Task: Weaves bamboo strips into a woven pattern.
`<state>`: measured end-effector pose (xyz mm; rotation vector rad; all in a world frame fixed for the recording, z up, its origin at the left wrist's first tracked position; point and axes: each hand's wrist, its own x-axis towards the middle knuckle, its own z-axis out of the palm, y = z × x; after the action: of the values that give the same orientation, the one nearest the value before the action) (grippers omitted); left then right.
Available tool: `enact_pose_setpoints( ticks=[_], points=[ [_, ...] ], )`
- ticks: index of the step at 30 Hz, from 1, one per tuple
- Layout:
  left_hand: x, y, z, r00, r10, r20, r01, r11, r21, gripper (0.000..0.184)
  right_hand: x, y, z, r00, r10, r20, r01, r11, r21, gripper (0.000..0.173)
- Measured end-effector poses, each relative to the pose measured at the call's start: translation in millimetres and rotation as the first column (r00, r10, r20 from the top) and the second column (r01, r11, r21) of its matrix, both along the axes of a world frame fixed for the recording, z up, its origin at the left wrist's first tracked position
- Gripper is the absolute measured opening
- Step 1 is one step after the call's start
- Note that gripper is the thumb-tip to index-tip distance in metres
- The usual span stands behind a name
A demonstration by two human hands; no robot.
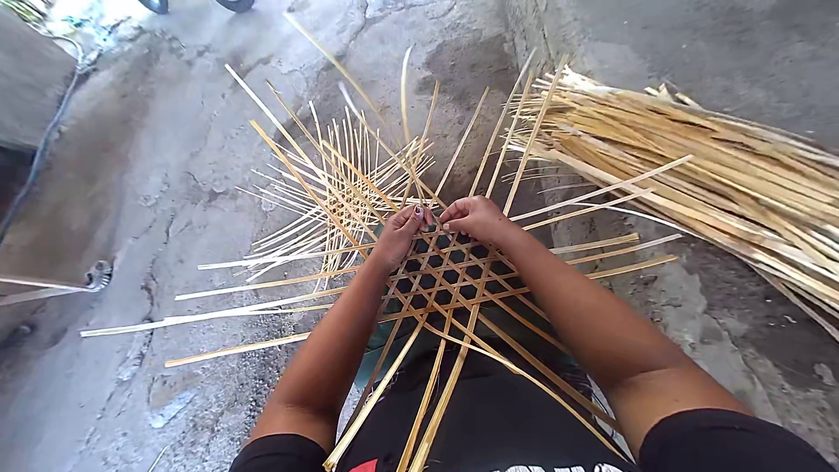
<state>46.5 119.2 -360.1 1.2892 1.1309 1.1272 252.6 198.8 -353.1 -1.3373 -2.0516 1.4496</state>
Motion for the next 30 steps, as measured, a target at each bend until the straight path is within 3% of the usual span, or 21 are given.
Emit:
enact_pose_setpoints(
  ticks=[6, 10, 13, 16, 19, 22, 26, 28, 30],
  points=[
    [-1, -1, 4, 1.000, 0.015, -0.007, -0.014, 0.999, 0.045, 0.032, -5, -2, 1, 0.998, -0.005, 0.060, 0.000, 0.996, 0.090, 0.027],
    [-7, -7, 19, 0.984, 0.175, 0.017, -0.175, 0.984, 0.011, 0.042, -12, -13, 10, 0.992, -0.026, 0.120, 0.003, 0.983, 0.185, 0.033],
    [-14, -4, 18, 0.951, 0.282, 0.126, -0.281, 0.959, -0.028, 0.040, -19, -20, 14, 0.979, -0.050, 0.197, -0.005, 0.962, 0.272, 0.030],
    [-15, -3, 12, 0.907, 0.365, 0.211, -0.346, 0.930, -0.123, 0.037, -32, -39, 22, 0.952, -0.107, 0.287, -0.039, 0.886, 0.461, 0.034],
    [-15, -5, 10, 0.844, 0.447, 0.297, -0.390, 0.891, -0.231, 0.030, -45, -48, 31, 0.919, -0.079, 0.387, -0.171, 0.803, 0.571, 0.038],
    [-20, -2, 4, 0.747, 0.518, 0.417, -0.409, 0.852, -0.326, 0.021, -48, -39, 26, 0.902, 0.136, 0.411, -0.341, 0.806, 0.483, 0.035],
    [-26, 1, 1, 0.690, 0.551, 0.470, -0.394, 0.830, -0.395, 0.019, -42, -15, 37, 0.907, 0.334, 0.257, -0.382, 0.909, 0.168, 0.029],
    [-26, 3, 2, 0.688, 0.565, 0.456, -0.397, 0.819, -0.414, 0.018, -42, -12, 32, 0.914, 0.329, 0.236, -0.367, 0.920, 0.141, 0.035],
    [-24, 5, 4, 0.712, 0.568, 0.413, -0.405, 0.813, -0.418, 0.016, -44, -18, 26, 0.923, 0.264, 0.279, -0.333, 0.913, 0.235, 0.033]
  ],
)
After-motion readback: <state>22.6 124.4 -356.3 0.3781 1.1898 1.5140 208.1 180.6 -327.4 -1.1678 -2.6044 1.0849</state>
